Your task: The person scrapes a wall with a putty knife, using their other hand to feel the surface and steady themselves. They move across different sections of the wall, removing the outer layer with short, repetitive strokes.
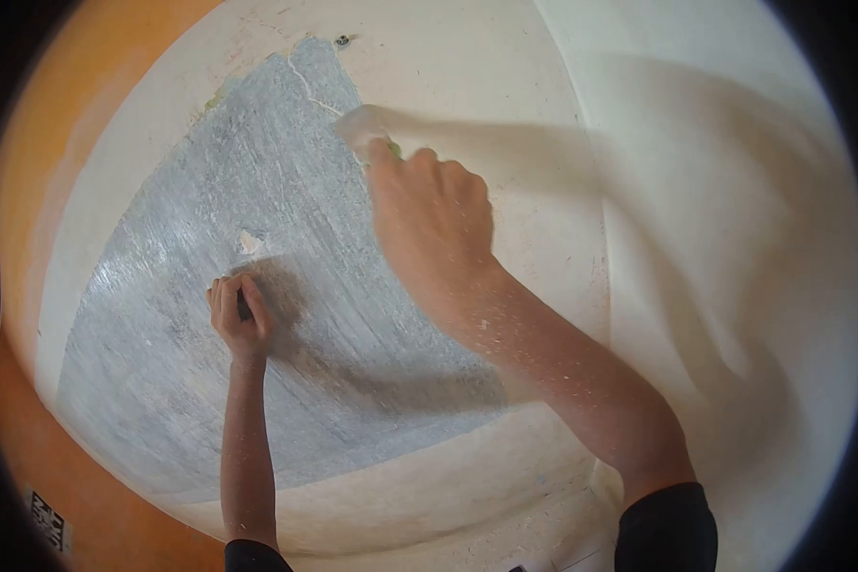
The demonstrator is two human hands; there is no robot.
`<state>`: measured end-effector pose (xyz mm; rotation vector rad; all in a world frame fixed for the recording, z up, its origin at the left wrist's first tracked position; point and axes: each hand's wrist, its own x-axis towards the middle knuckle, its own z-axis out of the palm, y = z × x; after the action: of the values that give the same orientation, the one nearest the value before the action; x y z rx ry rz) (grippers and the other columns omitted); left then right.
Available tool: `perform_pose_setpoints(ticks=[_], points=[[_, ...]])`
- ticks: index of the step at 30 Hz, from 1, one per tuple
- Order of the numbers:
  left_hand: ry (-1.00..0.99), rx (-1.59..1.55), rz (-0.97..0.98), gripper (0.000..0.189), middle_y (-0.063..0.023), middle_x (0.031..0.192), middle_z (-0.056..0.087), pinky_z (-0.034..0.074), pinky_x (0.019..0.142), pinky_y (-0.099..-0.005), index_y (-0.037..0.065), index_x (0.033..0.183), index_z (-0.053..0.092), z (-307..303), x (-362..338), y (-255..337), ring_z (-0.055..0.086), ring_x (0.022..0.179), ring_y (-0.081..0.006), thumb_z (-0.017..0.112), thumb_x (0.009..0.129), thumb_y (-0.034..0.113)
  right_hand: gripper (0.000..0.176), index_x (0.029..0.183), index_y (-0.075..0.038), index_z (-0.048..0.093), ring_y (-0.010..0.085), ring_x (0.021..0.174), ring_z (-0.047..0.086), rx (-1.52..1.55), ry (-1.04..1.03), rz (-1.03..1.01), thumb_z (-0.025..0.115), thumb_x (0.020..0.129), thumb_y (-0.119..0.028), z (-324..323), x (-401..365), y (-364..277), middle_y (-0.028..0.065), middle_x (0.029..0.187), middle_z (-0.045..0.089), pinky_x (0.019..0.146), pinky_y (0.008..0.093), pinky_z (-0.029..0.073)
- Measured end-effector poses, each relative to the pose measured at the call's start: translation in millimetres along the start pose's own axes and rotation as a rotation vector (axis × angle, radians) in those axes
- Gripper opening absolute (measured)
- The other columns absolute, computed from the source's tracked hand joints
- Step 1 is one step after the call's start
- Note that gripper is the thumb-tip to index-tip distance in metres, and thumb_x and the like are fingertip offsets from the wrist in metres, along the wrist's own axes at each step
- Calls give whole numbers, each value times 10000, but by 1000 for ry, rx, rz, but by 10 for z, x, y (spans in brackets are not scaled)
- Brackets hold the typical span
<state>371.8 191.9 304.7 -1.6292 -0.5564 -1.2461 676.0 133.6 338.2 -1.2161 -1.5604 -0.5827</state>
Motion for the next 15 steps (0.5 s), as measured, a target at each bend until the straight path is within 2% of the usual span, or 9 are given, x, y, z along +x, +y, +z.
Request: perform_pose_setpoints(ticks=[1,2,4,8,11,13,14,15], points=[[2,7,7,49,-51,694,541,321,637,-336,32,831,606,-9,-16,-8,451,611,-193,599,865,-3,304,1286,-89,613,236,566,659,-8,-109,60,534,1024,-223,-15,-59,1,123,663,621,498,364,535],[1,15,4,49,-51,694,541,321,637,-336,32,831,606,-24,-34,-7,451,611,-193,599,865,-3,304,1286,-89,613,236,566,659,-3,-111,54,534,1024,-223,6,-66,-18,123,663,621,498,364,535],[-3,12,8,52,-55,694,545,324,639,-337,35,831,605,-15,7,10,456,612,-198,597,862,-6,192,1082,30,654,201,567,676,-37,100,-38,599,962,-109,41,19,-39,135,639,631,425,310,515],[-3,24,-3,47,-57,692,546,324,640,-340,37,835,605,-6,-2,34,458,613,-202,602,860,-4,204,1095,29,656,216,580,684,12,26,-60,591,973,-121,-35,129,-24,129,632,632,438,324,523],[-9,47,18,42,-55,683,539,326,644,-341,40,841,605,-3,3,13,459,611,-204,609,866,6,191,1051,26,671,236,571,685,-3,103,-55,585,978,-129,-1,-42,14,137,624,635,456,336,534],[-21,47,14,42,-55,679,534,329,645,-342,43,842,604,-21,19,23,461,610,-202,609,869,12,280,1211,-69,677,243,617,682,54,-51,55,540,1019,-222,-2,-21,9,124,644,645,555,389,564],[-7,56,12,42,-55,679,534,329,645,-342,43,842,604,-8,34,24,461,610,-202,609,869,12,280,1211,-69,677,243,617,682,53,-43,40,540,1019,-222,-5,82,11,124,644,645,555,389,564],[-14,57,10,45,-55,680,534,329,644,-342,44,839,603,-18,24,30,462,610,-201,607,869,10,234,1127,-33,679,244,595,684,80,24,-4,559,1004,-191,10,191,4,129,636,645,514,371,551]])
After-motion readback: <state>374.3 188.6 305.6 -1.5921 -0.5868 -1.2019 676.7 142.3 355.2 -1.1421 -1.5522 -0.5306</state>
